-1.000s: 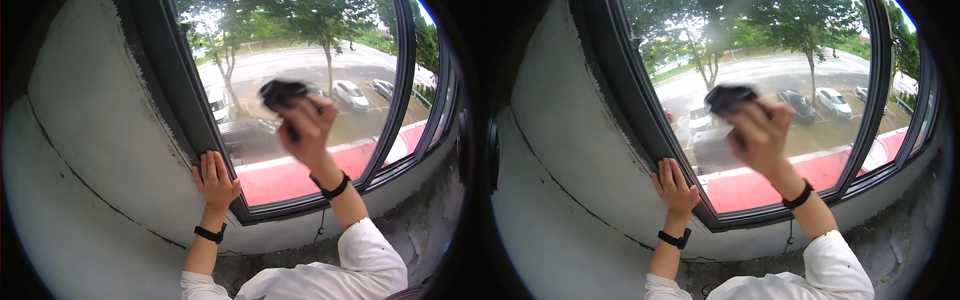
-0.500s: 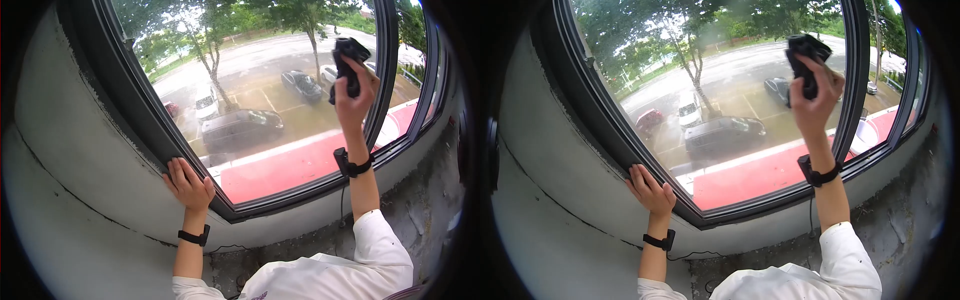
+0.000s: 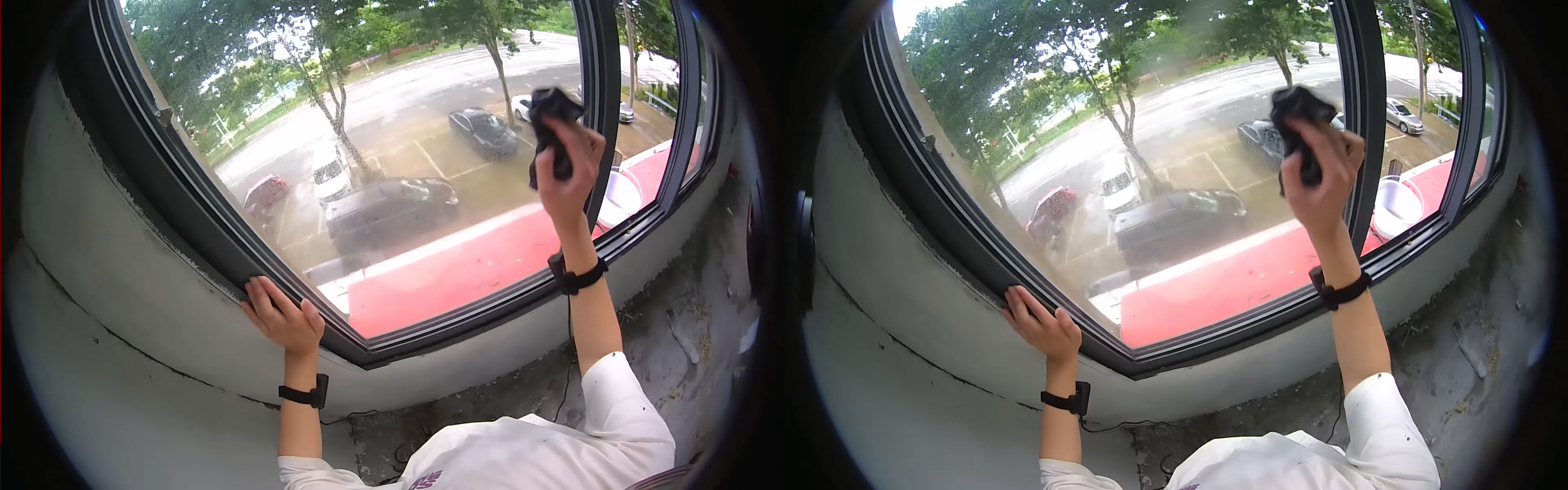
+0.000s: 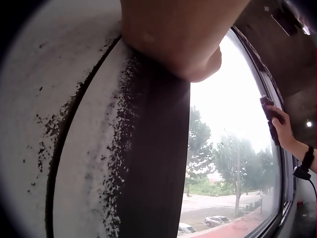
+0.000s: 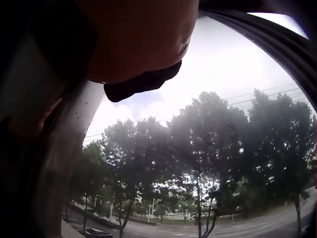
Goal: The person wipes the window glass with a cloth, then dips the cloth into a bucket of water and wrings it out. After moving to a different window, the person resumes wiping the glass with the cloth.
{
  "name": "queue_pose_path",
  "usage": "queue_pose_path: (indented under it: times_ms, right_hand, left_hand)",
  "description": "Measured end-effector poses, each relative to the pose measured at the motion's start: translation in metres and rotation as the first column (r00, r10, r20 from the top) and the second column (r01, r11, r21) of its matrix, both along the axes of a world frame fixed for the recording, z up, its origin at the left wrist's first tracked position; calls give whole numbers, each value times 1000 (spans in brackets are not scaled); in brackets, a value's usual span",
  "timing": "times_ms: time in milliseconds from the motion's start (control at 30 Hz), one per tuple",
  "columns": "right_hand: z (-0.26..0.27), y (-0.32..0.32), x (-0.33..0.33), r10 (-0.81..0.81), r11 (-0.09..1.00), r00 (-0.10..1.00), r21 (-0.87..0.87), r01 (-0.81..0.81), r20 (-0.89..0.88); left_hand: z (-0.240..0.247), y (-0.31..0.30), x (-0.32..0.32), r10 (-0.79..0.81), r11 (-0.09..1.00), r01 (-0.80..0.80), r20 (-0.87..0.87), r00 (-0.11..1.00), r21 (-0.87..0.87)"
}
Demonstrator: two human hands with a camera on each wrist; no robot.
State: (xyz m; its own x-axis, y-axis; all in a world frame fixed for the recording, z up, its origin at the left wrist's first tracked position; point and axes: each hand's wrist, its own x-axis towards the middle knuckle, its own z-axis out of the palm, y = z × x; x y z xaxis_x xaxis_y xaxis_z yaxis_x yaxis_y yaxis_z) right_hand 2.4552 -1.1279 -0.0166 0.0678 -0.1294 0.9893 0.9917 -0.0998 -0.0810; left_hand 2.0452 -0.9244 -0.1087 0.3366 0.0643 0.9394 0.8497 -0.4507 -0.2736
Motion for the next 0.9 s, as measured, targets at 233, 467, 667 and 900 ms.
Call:
queue_pose_path:
  times_ms: [233,467,667,900]
  right_hand:
    - [18,55,-119,145,981,974,-152,-119,174]
    - [-94,20,-60,216,943,911,-317,-101,352]
    - [21,3,-18,105,994,986,47,-100,-133]
    - [-40,75,-155,282,936,890,-307,-173,358]
  left_hand:
    - [2,-2,1,17,1000,-17,8,1000,10]
    - [2,2,0,25,999,-25,11,1000,38]
    - [0,1,0,9,1000,-9,-8,1000,21]
    - [0,3,-2,7,999,-7,-5,1000,40]
